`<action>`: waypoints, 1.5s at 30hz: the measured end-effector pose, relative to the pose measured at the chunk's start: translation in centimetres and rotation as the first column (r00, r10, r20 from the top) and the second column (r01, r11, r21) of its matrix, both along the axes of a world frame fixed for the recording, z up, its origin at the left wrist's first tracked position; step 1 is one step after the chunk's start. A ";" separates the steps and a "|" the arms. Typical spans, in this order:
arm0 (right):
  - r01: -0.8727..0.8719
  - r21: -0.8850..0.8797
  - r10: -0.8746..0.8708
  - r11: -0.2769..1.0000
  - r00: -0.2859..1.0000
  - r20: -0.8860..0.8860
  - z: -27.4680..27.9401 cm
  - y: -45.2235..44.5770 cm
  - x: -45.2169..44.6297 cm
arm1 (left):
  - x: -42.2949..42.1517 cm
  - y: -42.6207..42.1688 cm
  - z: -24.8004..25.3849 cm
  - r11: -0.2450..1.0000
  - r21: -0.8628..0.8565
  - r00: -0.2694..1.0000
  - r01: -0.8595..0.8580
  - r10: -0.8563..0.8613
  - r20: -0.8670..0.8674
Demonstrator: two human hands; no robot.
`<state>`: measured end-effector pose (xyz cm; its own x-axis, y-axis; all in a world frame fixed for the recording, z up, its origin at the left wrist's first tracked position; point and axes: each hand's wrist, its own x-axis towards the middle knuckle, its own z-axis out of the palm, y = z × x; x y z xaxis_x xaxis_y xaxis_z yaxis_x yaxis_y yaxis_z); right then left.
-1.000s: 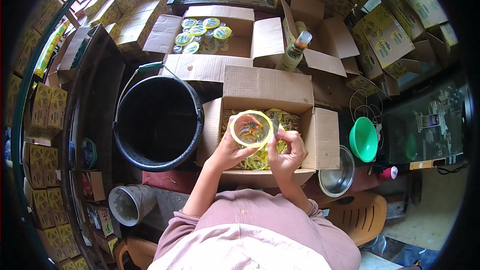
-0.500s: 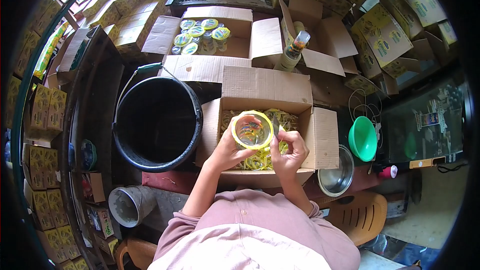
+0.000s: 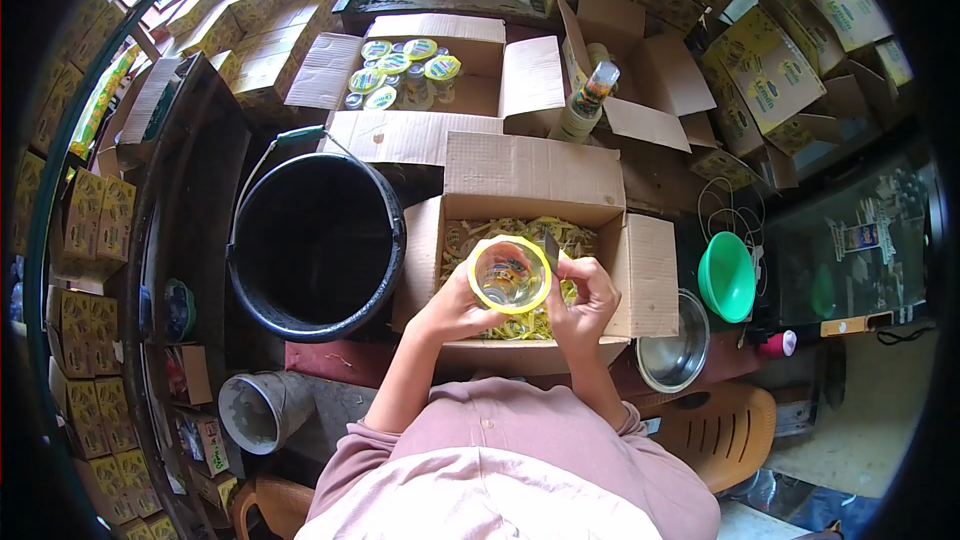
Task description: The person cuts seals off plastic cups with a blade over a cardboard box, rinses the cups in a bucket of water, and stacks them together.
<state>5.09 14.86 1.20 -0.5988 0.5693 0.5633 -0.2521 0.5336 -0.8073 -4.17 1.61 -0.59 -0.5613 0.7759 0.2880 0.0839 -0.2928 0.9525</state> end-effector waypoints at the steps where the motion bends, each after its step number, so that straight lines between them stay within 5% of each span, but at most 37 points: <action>1: -0.011 -0.010 0.011 1.000 1.000 0.007 0.0 0.0 0.1 | -0.1 -0.1 0.0 1.000 -0.005 1.000 0.017 -0.017 0.002; 10: -0.032 -0.004 0.032 0.999 0.999 0.014 0.0 0.2 0.0 | -0.1 0.0 0.0 0.997 -0.009 0.991 0.072 -0.073 -0.113; 13: -0.008 0.003 0.008 1.000 1.000 -0.005 0.0 0.1 0.0 | 0.7 0.6 0.4 0.994 0.051 0.987 -0.101 0.106 -0.121; 24: 0.075 0.137 -0.073 0.988 0.997 -0.017 0.2 -0.5 0.6 | 0.9 0.9 -0.5 0.971 0.052 0.957 -0.235 0.240 -0.165; 30: 0.074 0.118 -0.072 0.990 0.997 -0.019 -0.3 0.4 0.4 | 1.1 0.6 -0.1 0.990 0.000 0.960 -0.143 0.139 -0.243; 45: -0.013 0.045 0.013 0.999 1.000 0.001 0.1 0.6 0.6 | 0.8 0.2 0.4 1.000 -0.004 0.993 -0.001 0.001 -0.117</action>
